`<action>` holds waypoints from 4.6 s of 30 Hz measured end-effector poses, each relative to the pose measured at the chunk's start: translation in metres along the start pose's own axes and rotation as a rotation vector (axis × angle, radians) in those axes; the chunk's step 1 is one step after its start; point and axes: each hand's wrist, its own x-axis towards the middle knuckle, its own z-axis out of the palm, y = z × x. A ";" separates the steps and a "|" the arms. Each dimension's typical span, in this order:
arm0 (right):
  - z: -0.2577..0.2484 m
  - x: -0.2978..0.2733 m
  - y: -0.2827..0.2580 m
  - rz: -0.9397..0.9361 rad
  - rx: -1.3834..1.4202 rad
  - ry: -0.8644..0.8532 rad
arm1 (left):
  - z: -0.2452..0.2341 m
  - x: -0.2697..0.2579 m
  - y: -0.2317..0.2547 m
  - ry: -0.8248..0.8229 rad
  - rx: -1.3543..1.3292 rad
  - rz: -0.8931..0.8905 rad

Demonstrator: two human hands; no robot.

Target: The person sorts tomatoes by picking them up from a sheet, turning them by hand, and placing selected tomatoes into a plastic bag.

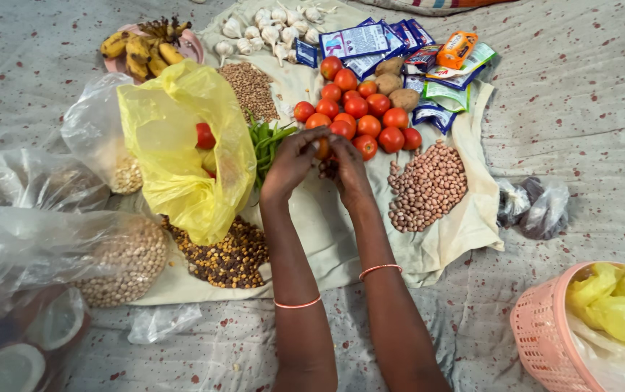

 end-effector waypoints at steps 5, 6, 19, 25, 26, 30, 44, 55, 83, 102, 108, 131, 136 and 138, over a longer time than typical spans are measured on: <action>-0.006 -0.005 -0.016 0.039 0.173 0.033 | 0.022 -0.006 0.036 -0.210 -0.154 -0.064; -0.006 -0.006 -0.018 0.038 0.196 0.067 | 0.026 -0.006 0.043 -0.222 -0.111 0.023; -0.006 -0.016 -0.032 -0.072 0.171 -0.022 | 0.050 -0.005 0.057 -0.050 -0.086 0.079; -0.012 -0.011 -0.024 -0.111 0.277 -0.122 | 0.052 -0.001 0.055 0.030 -0.113 0.057; -0.010 -0.010 -0.024 -0.085 0.304 -0.100 | 0.053 0.000 0.059 0.029 -0.113 0.056; -0.008 -0.010 -0.028 -0.110 0.312 -0.125 | 0.058 -0.006 0.084 0.139 0.113 0.225; 0.052 -0.096 -0.114 -0.152 -0.280 -0.293 | -0.002 -0.043 0.193 0.049 0.862 0.100; 0.194 -0.081 -0.063 -0.326 -0.306 -0.337 | -0.113 -0.103 0.200 0.466 0.623 0.222; 0.138 -0.084 -0.032 -0.396 -0.456 -0.288 | -0.071 -0.083 0.213 0.662 0.560 0.328; -0.045 -0.006 0.042 -0.612 -1.170 0.555 | 0.025 -0.011 0.056 -0.008 0.351 0.051; -0.041 -0.002 0.036 -0.525 -1.320 0.561 | 0.037 0.012 0.024 0.045 -0.021 -0.061; -0.056 0.002 -0.007 -0.161 0.045 0.129 | 0.054 0.007 -0.001 -0.133 -0.238 -0.052; -0.049 0.004 -0.004 -0.084 0.136 0.102 | 0.065 -0.002 0.034 -0.201 0.067 0.313; -0.052 0.008 -0.003 -0.062 0.177 0.084 | 0.065 -0.001 0.038 -0.211 0.031 0.286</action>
